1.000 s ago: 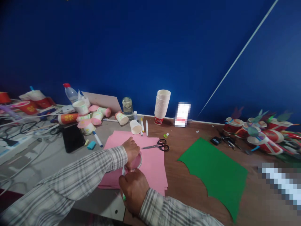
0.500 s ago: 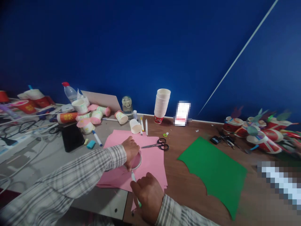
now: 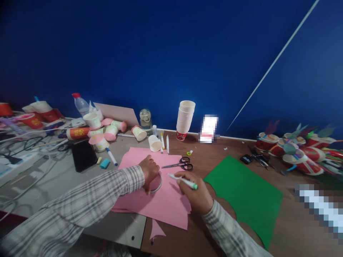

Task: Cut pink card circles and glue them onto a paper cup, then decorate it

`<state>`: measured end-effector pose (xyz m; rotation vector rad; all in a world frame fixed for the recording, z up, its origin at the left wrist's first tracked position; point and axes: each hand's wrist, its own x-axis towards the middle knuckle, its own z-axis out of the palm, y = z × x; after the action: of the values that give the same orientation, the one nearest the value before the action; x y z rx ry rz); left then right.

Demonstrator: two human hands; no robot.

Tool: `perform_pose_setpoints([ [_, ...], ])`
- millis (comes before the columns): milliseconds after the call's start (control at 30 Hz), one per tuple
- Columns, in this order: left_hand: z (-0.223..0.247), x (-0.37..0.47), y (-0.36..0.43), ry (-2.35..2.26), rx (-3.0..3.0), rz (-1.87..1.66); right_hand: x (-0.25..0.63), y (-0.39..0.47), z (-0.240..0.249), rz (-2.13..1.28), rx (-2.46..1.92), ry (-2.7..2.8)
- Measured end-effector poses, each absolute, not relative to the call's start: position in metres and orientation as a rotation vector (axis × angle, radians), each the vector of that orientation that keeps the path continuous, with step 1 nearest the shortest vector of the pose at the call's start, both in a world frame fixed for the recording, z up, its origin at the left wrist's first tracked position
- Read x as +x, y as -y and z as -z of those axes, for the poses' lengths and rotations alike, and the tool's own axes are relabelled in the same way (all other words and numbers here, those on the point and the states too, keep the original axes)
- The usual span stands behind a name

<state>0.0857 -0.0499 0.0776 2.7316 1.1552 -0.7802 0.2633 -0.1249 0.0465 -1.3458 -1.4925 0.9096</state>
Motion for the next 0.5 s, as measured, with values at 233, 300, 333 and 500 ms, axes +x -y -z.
perform_pose_setpoints([
  [233, -0.081, 0.091, 0.052, -1.106, 2.717, 0.975, 0.280, 0.066, -0.052, -1.061, -1.264, 0.969],
  [300, -0.078, 0.091, 0.051, -1.107, 2.715, 0.941, 0.271, 0.053, -0.052, -1.109, -1.249, 0.971],
  [333, -0.075, 0.092, 0.050, -1.110, 2.714, 0.927, 0.265, 0.048, -0.053, -1.138, -1.239, 0.978],
  [500, -0.053, 0.100, 0.040, -1.268, 2.598, 0.707, 0.235, 0.028, -0.056, -1.235, -1.187, 1.014],
])
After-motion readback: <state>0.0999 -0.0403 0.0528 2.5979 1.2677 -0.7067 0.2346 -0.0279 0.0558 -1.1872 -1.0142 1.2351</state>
